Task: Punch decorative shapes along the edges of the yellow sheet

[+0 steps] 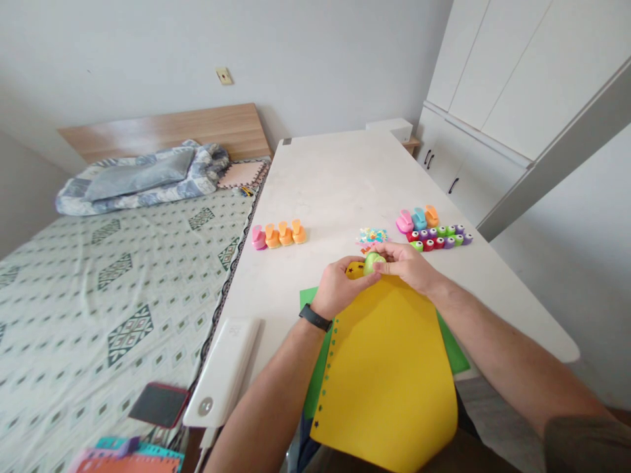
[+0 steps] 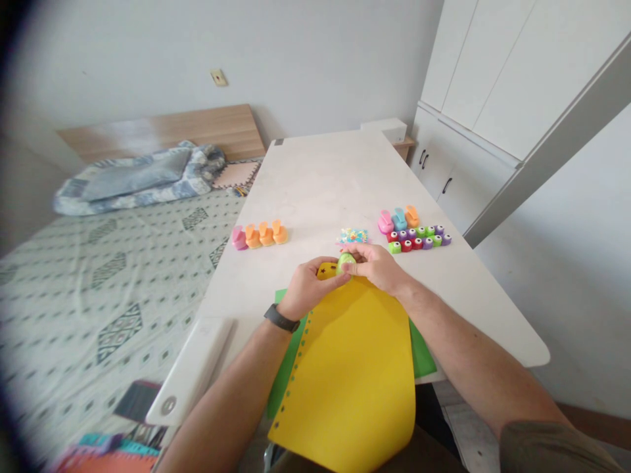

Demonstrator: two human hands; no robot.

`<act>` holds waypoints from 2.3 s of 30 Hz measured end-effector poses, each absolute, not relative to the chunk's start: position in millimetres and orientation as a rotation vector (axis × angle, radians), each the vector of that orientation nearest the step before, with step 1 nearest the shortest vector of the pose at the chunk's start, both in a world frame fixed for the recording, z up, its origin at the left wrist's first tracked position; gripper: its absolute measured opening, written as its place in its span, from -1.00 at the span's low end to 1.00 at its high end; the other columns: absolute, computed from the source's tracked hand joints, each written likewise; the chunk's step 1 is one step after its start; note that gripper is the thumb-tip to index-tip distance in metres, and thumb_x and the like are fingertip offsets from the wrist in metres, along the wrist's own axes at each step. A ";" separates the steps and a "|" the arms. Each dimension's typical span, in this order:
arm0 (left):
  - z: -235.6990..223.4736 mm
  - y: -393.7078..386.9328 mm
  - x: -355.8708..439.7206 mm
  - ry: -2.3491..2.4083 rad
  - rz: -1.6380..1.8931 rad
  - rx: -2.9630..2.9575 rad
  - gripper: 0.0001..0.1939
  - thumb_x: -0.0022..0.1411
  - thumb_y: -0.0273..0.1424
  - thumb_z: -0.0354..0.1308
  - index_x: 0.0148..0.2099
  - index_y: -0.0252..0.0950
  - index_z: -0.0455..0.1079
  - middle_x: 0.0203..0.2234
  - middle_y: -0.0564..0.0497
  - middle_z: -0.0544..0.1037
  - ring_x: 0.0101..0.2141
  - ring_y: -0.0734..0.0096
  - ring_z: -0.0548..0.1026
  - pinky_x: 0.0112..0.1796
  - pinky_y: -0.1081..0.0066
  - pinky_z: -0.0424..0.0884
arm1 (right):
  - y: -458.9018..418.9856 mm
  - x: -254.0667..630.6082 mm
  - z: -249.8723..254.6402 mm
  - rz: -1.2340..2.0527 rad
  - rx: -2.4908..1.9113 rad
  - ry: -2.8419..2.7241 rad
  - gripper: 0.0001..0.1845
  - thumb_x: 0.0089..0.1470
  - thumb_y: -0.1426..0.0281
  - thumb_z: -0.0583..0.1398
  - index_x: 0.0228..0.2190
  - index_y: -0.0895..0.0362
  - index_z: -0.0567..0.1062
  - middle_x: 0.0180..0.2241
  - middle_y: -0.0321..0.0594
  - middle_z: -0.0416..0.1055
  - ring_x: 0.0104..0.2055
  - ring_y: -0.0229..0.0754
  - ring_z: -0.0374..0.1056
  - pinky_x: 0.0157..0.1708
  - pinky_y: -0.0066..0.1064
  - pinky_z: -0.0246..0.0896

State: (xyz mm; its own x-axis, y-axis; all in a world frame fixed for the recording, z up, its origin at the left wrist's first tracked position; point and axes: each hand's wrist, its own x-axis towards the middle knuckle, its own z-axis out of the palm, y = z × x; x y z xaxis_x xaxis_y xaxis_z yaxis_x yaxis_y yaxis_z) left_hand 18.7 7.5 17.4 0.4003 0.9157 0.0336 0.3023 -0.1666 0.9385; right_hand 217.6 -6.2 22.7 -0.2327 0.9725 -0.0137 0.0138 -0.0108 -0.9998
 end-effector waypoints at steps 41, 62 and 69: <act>11.2 15.7 9.7 1.081 0.667 1.537 -0.68 0.05 -0.21 0.36 -0.19 -0.29 0.50 -0.40 0.00 0.62 -0.45 0.35 0.53 -0.44 0.42 0.40 | -1.9 230.4 23.4 1.216 -1.146 -1.215 -0.59 0.03 0.16 0.37 -0.12 0.08 0.55 -0.17 -0.17 0.58 -0.14 -0.06 0.48 -0.09 -0.25 0.35; 12.6 14.3 10.0 1.101 0.686 1.593 -0.71 0.04 -0.19 0.35 -0.26 -0.28 0.52 -0.49 0.03 0.58 -0.48 0.35 0.50 -0.45 0.42 0.39 | 4.7 241.5 22.8 1.161 -1.089 -0.986 -0.64 0.08 0.05 0.30 -0.24 0.07 0.60 -0.22 -0.12 0.58 -0.21 -0.02 0.49 -0.20 -0.18 0.41; 18.3 9.9 8.5 1.014 0.665 1.713 -0.72 0.07 -0.15 0.30 -0.35 -0.27 0.52 -0.57 0.07 0.49 -0.50 0.38 0.44 -0.50 0.44 0.33 | 9.8 246.2 22.4 1.226 -1.061 -0.892 -0.54 0.09 -0.04 0.25 -0.18 0.05 0.56 -0.22 -0.10 0.60 -0.25 0.00 0.51 -0.30 -0.17 0.46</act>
